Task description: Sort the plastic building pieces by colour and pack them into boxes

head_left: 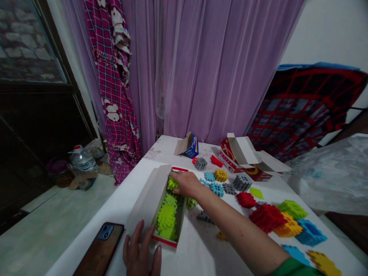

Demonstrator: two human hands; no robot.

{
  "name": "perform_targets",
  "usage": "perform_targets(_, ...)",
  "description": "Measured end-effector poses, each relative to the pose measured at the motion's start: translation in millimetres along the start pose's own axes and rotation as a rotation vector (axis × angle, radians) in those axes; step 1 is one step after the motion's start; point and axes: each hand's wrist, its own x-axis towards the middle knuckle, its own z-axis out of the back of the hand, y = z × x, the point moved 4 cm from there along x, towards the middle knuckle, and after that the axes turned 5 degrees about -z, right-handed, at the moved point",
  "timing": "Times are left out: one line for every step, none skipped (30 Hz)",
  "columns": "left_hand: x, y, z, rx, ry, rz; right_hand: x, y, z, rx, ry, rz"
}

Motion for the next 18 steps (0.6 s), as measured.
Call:
perform_targets(0.2,-0.3,0.3,0.0,0.003,0.0,-0.1,-2.1,0.0,0.004,0.001,-0.013)
perform_targets(0.4,-0.5,0.5,-0.001,0.008,0.001,-0.4,-4.6,0.3,0.009,-0.001,-0.028)
perform_targets(0.4,-0.5,0.5,-0.003,0.013,0.005,-0.9,-7.3,1.1,0.016,-0.006,-0.042)
perform_targets(0.3,-0.2,0.3,-0.004,0.018,0.008,-1.6,-10.1,2.2,0.025,-0.015,-0.051)
perform_targets(-0.1,0.2,-0.2,-0.001,0.02,0.008,-2.4,-12.6,3.4,0.032,-0.023,-0.055)
perform_targets(-0.6,0.7,-0.8,0.004,0.019,0.004,-3.4,-14.8,4.6,0.036,-0.029,-0.058)
perform_targets(-1.2,1.3,-1.7,0.012,0.013,-0.003,-4.4,-16.3,5.6,0.038,-0.031,-0.059)
perform_targets(-1.9,2.0,-2.6,0.021,0.005,-0.011,-5.5,-16.9,6.5,0.037,-0.031,-0.058)
perform_targets(-2.6,2.8,-3.6,0.028,-0.005,-0.016,-6.7,-16.3,7.1,0.036,-0.029,-0.058)
perform_targets(-3.2,3.6,-4.5,0.033,-0.012,-0.018,-8.0,-14.2,7.5,0.036,-0.028,-0.054)
perform_targets(-3.7,4.3,-5.2,0.035,-0.018,-0.016,-9.3,-10.6,7.7,0.039,-0.029,-0.043)
perform_targets(-4.0,4.8,-5.7,0.034,-0.019,-0.012,-10.6,-5.5,7.5,0.045,-0.028,-0.024)
perform_targets(-4.1,5.1,-5.9,0.032,-0.019,-0.008,-12.0,0.7,6.9,0.054,-0.022,0.001)
perform_targets(-4.0,5.0,-5.7,0.03,-0.018,-0.006,-13.3,7.3,5.6,0.065,-0.009,0.028)
perform_targets(-3.7,4.7,-5.2,0.029,-0.018,-0.008,-14.7,13.8,3.9,0.077,0.011,0.053)
perform_targets(-3.3,4.1,-4.6,0.029,-0.018,-0.011,-15.9,19.6,2.1,0.087,0.035,0.077)
perform_targets(-2.9,3.5,-3.9,0.029,-0.017,-0.015,-17.2,24.2,0.7,0.095,0.055,0.099)
perform_targets(-2.5,2.9,-3.2,0.03,-0.015,-0.017,-18.4,27.3,-0.1,0.102,0.068,0.116)
